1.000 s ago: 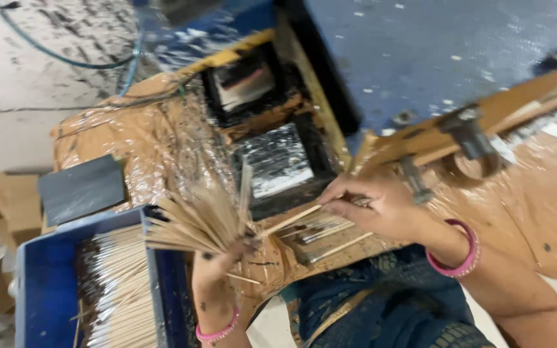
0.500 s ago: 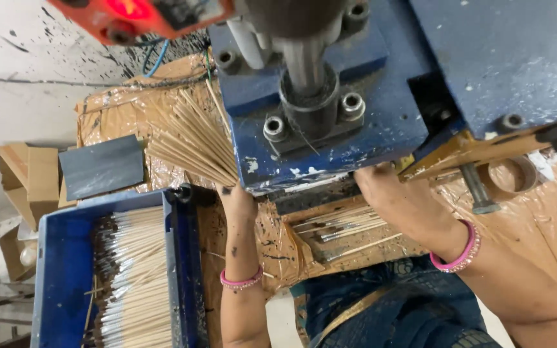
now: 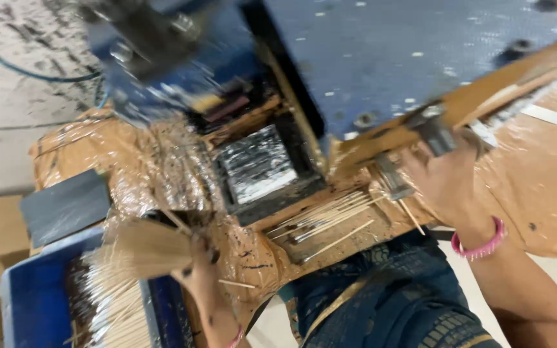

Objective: Feeding thin wooden sticks into an incense-stick making machine.

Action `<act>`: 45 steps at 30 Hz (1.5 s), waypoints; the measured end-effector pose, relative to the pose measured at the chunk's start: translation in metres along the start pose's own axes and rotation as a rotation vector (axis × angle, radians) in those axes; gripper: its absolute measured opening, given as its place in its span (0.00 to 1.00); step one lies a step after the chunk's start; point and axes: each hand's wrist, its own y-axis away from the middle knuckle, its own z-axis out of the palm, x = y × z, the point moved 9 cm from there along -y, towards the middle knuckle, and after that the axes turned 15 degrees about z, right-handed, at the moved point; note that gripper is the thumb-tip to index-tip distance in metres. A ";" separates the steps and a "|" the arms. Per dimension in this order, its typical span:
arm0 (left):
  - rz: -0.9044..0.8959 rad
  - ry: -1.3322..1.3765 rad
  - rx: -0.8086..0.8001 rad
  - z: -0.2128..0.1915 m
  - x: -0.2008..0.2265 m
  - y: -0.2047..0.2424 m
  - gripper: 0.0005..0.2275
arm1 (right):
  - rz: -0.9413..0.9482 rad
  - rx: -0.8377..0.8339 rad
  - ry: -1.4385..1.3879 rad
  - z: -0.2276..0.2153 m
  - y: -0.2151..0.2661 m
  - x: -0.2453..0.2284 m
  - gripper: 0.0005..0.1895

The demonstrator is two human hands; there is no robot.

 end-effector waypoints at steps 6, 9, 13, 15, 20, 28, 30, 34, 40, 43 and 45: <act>-0.099 0.124 -0.389 0.066 0.005 0.016 0.19 | 0.176 -0.191 -0.122 0.025 0.011 0.012 0.04; -0.073 0.228 -0.688 0.085 0.022 0.032 0.17 | 0.230 -0.605 -0.609 0.063 0.028 -0.043 0.07; -0.006 0.363 -1.036 0.093 0.054 0.048 0.15 | 0.192 -0.771 -1.090 0.096 0.032 -0.057 0.09; -0.012 0.334 -0.865 0.071 0.024 0.010 0.13 | -0.093 -0.682 -0.767 0.094 0.023 -0.083 0.10; -0.115 0.260 -0.254 0.087 0.044 -0.042 0.11 | -0.723 -0.133 0.169 0.068 0.002 -0.176 0.22; 0.194 -0.126 -0.407 0.117 0.004 -0.052 0.14 | -0.702 -0.006 0.772 0.070 0.007 -0.164 0.28; 0.135 -0.015 -0.371 0.121 0.007 -0.054 0.16 | -0.584 -0.106 0.632 0.077 0.000 -0.153 0.27; 0.014 0.286 -0.385 0.128 0.014 -0.048 0.21 | -0.130 -0.486 -0.611 0.038 -0.036 -0.176 0.24; 0.080 0.209 -0.223 0.095 0.050 -0.025 0.17 | -0.253 -0.321 0.047 0.073 0.004 -0.103 0.19; 0.044 0.023 -0.116 0.055 0.049 0.000 0.15 | -0.167 -0.151 0.131 0.035 0.002 -0.057 0.15; 0.109 -0.016 -0.173 0.032 0.038 0.011 0.14 | -0.110 -0.024 0.191 0.009 0.001 -0.033 0.12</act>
